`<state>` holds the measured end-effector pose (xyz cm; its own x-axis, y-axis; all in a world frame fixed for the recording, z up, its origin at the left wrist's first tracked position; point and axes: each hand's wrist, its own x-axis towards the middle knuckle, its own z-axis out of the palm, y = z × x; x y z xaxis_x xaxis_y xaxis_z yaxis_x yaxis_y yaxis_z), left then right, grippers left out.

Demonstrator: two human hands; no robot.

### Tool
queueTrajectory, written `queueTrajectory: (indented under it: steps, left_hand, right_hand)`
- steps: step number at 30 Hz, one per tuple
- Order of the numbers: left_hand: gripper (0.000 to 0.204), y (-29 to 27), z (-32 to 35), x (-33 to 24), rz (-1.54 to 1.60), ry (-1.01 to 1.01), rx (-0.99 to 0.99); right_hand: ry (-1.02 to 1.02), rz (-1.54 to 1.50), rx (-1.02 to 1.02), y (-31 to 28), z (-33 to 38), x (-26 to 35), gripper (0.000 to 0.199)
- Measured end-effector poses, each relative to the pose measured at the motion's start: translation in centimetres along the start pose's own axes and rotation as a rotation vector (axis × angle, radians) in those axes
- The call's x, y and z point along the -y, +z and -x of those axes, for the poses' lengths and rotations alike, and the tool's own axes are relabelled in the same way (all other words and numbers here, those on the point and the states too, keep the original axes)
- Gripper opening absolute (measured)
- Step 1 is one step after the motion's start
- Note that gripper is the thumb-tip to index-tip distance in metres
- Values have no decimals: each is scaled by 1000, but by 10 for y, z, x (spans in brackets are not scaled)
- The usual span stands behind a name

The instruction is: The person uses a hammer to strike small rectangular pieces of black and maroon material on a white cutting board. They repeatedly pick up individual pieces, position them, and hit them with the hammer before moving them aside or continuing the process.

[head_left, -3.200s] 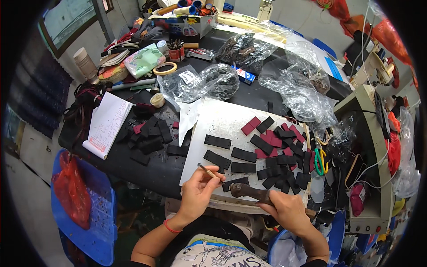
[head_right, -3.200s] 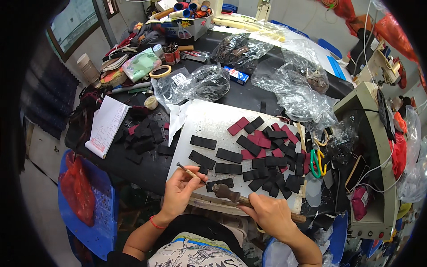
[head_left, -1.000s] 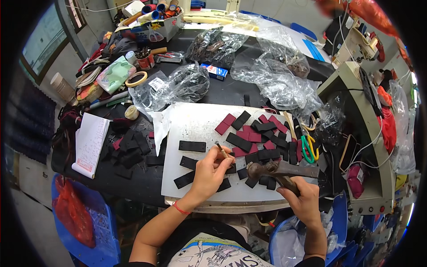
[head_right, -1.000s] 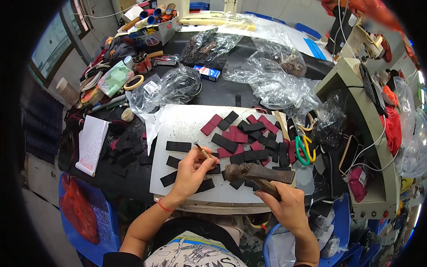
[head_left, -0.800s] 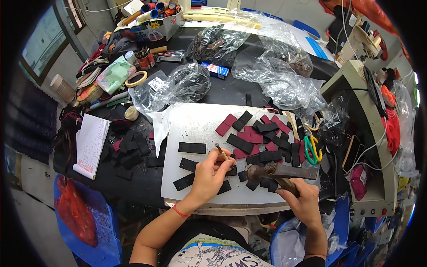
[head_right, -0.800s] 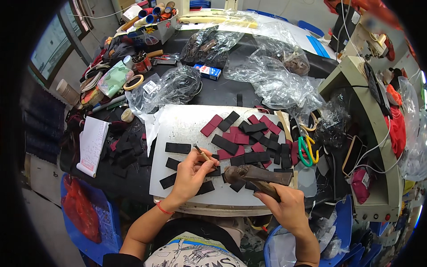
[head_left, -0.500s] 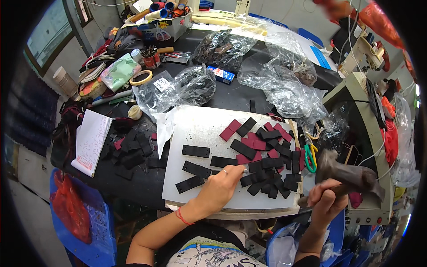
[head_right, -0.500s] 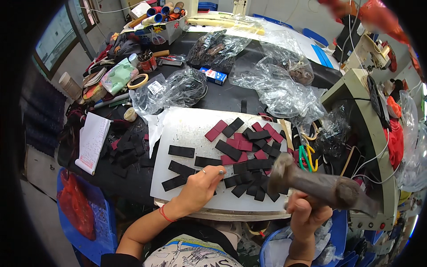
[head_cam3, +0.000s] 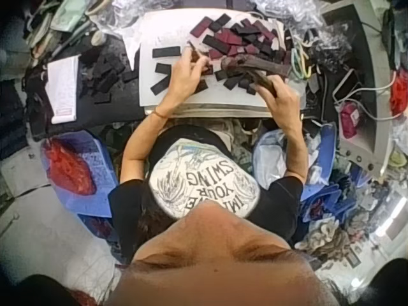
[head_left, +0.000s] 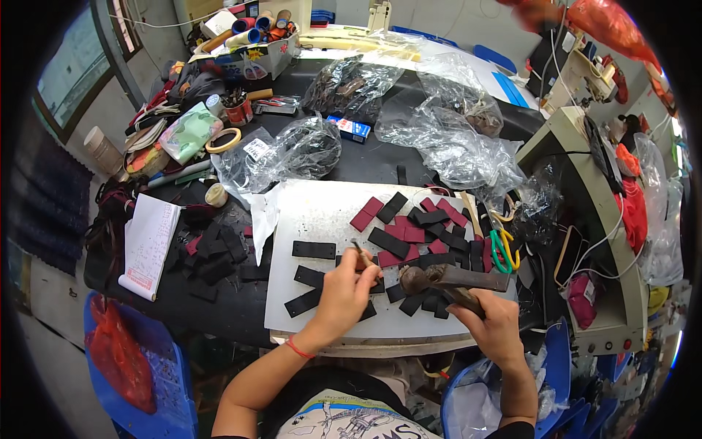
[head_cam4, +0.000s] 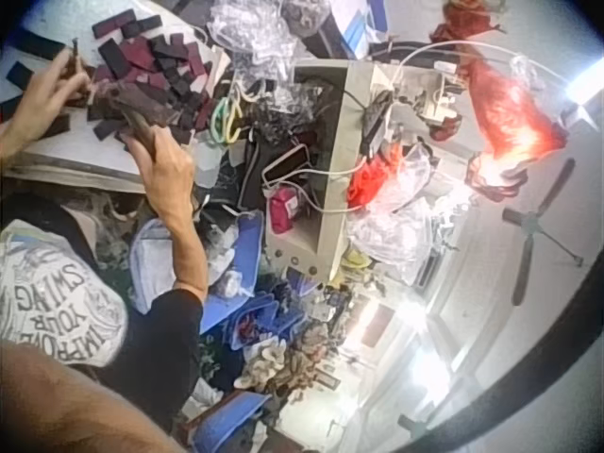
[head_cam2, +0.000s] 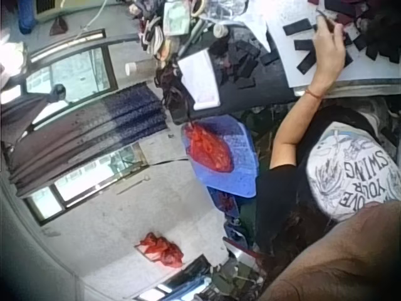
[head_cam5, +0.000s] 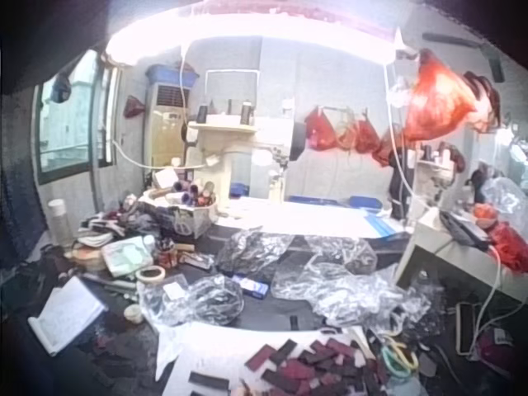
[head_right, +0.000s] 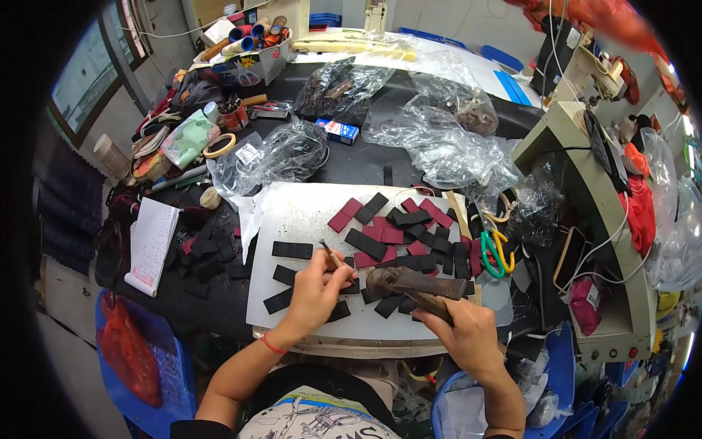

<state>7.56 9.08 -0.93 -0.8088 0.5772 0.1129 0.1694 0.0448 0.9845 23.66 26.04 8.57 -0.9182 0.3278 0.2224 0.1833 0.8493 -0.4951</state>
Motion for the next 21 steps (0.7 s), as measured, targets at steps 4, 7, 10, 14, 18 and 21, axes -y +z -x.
queueTrajectory:
  steps: [4,7,10,14,18,21]
  left_hand:
    - [15,-12,-7,-9,20,-82,151]
    - [13,-15,-4,-9,-1,-17,197]
    - [11,-18,-3,-14,-34,44,255]
    - [8,-20,-3,-15,-89,114,313]
    - [12,-11,9,-10,-379,351,247]
    - [16,-10,5,-12,-389,302,251]
  right_hand:
    - [48,-44,6,3,2,-1,25]
    - [53,-63,3,5,0,0,26]
    - [-51,-4,-21,2,-5,0,24]
    - [28,-70,-167,-17,-14,20,26]
    - [22,-334,-162,-21,-13,21,20]
    - [-205,120,1,1,-32,16,26]
